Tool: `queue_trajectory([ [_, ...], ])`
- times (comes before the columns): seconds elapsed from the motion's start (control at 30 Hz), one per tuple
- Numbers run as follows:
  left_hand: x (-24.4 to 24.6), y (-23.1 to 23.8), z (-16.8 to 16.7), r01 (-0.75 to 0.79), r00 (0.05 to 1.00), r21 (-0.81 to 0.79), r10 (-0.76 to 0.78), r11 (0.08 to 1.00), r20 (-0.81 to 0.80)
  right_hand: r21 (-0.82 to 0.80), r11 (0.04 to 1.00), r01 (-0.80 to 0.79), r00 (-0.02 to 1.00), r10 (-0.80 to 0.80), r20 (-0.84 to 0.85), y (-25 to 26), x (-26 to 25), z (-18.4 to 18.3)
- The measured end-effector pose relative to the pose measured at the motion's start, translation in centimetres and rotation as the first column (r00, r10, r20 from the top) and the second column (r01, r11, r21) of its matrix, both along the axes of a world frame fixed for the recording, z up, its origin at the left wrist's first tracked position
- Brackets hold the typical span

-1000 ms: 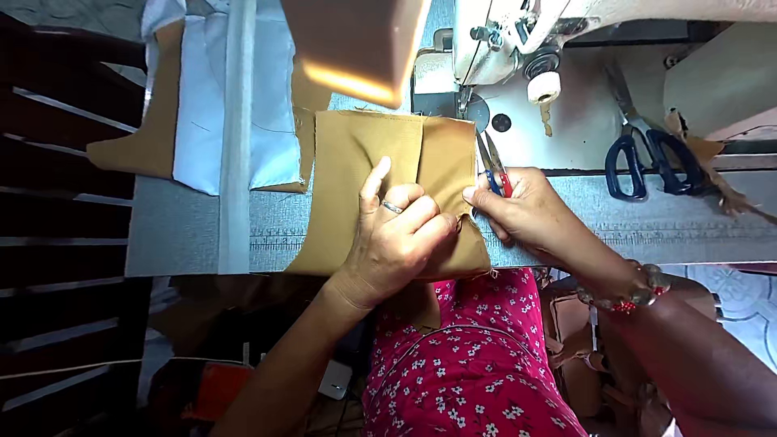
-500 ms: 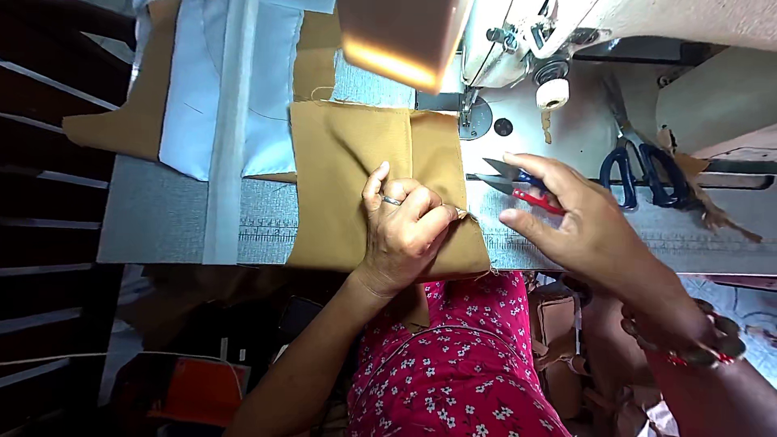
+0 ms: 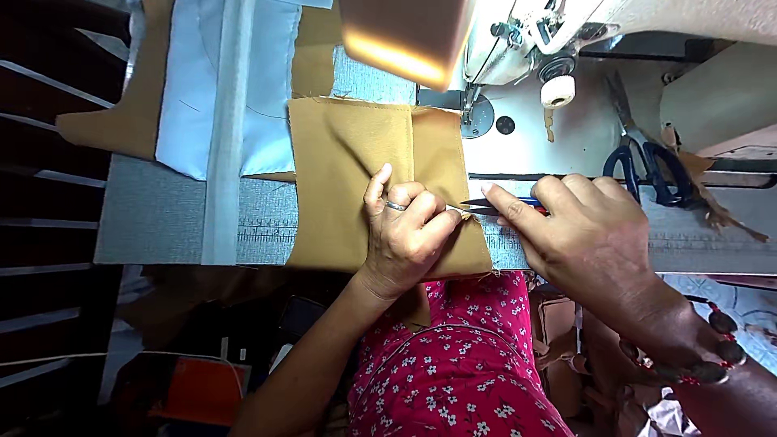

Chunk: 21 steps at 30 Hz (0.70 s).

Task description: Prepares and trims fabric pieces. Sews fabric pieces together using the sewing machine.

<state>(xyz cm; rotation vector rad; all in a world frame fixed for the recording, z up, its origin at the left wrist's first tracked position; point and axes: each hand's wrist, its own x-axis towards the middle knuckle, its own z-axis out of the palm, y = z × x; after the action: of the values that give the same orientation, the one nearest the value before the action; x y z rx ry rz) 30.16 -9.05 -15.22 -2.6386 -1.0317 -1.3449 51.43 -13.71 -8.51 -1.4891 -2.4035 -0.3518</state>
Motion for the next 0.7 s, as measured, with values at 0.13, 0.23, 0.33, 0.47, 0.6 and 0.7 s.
queue_trajectory([
  [0.13,0.0,0.0,0.0,0.003,1.0,-0.004,-0.003,1.0,0.001,0.017,1.0,-0.003,1.0,0.003,0.027,0.0,-0.2,0.1],
  [0.23,0.0,0.0,0.0,0.002,1.0,-0.006,-0.002,1.0,-0.001,0.035,0.999,-0.011,0.999,0.009,0.037,0.0,-0.3,0.0],
  [0.33,0.0,0.0,0.0,0.002,1.0,-0.003,-0.002,1.0,0.008,0.058,0.998,-0.03,0.999,0.028,0.047,0.1,-0.4,-0.4],
  [0.47,0.0,0.0,0.0,0.003,1.0,0.002,-0.003,1.0,0.01,0.016,1.0,-0.019,0.999,0.02,-0.027,0.0,-0.2,-0.9],
  [0.6,-0.1,0.0,0.0,0.02,0.999,0.004,-0.02,1.0,0.038,-0.443,0.896,-0.007,0.798,-0.262,-0.543,0.3,0.2,-0.2],
  [0.7,-0.2,0.0,0.1,0.032,0.998,0.021,-0.033,0.999,0.044,-0.697,0.605,-0.386,0.366,-0.593,-0.717,1.1,0.0,0.3],
])
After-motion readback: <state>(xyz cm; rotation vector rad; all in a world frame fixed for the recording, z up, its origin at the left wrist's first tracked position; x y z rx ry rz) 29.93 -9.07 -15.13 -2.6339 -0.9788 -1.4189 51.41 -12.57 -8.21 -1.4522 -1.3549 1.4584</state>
